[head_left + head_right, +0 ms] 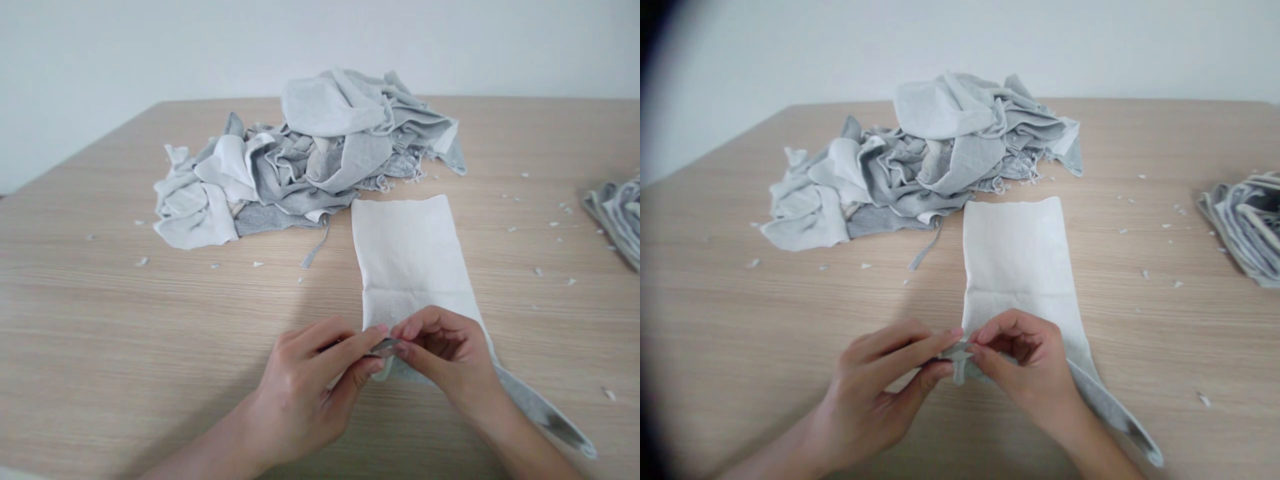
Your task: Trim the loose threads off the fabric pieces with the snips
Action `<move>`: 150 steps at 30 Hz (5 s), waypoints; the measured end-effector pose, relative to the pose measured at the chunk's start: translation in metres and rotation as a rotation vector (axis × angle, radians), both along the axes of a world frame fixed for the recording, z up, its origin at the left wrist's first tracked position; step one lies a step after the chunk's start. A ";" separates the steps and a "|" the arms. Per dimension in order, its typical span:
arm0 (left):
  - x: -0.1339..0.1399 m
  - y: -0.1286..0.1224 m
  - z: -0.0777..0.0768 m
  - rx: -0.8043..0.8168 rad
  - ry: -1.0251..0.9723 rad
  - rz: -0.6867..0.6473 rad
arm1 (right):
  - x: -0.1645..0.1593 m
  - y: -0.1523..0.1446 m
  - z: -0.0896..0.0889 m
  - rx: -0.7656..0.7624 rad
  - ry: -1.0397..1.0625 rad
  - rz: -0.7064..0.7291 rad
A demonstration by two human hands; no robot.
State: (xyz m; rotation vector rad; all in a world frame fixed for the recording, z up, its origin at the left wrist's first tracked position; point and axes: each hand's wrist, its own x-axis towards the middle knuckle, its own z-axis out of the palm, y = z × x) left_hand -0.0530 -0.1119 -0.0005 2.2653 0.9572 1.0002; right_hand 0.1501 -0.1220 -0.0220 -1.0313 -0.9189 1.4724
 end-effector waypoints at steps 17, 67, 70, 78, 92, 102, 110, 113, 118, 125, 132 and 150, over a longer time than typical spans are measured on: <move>-0.002 0.000 0.006 -0.421 -0.062 0.017 | 0.000 0.000 -0.002 0.017 0.064 0.013; -0.013 -0.001 0.024 -0.393 0.093 0.009 | -0.003 -0.005 -0.006 -0.155 0.228 0.127; -0.012 0.000 0.024 -0.372 0.073 -0.016 | -0.002 -0.004 -0.009 -0.197 0.312 0.172; -0.009 0.000 0.020 -0.218 0.013 -0.034 | -0.001 0.001 -0.003 -0.244 0.314 0.195; -0.008 -0.005 0.016 0.040 0.077 -0.050 | -0.004 -0.002 -0.009 -0.266 0.280 0.101; -0.007 -0.005 0.015 -0.043 0.123 -0.004 | -0.004 -0.002 -0.011 -0.253 0.268 0.124; -0.010 -0.005 0.018 -0.020 0.127 -0.020 | 0.005 0.000 -0.011 -0.362 0.275 0.255; -0.010 -0.006 0.016 0.056 0.144 -0.018 | 0.007 0.001 -0.009 -0.401 0.329 0.279; -0.011 -0.006 0.012 0.155 0.176 -0.026 | 0.005 0.002 -0.005 -0.449 0.406 0.284; -0.012 -0.004 0.010 0.188 0.186 -0.053 | 0.000 0.005 0.001 -0.512 0.410 0.219; -0.010 -0.001 0.011 0.254 0.167 -0.039 | 0.001 0.006 0.001 -0.495 0.386 0.223; -0.006 -0.003 0.016 -0.149 0.043 -0.056 | 0.001 0.004 0.001 -0.492 0.368 0.200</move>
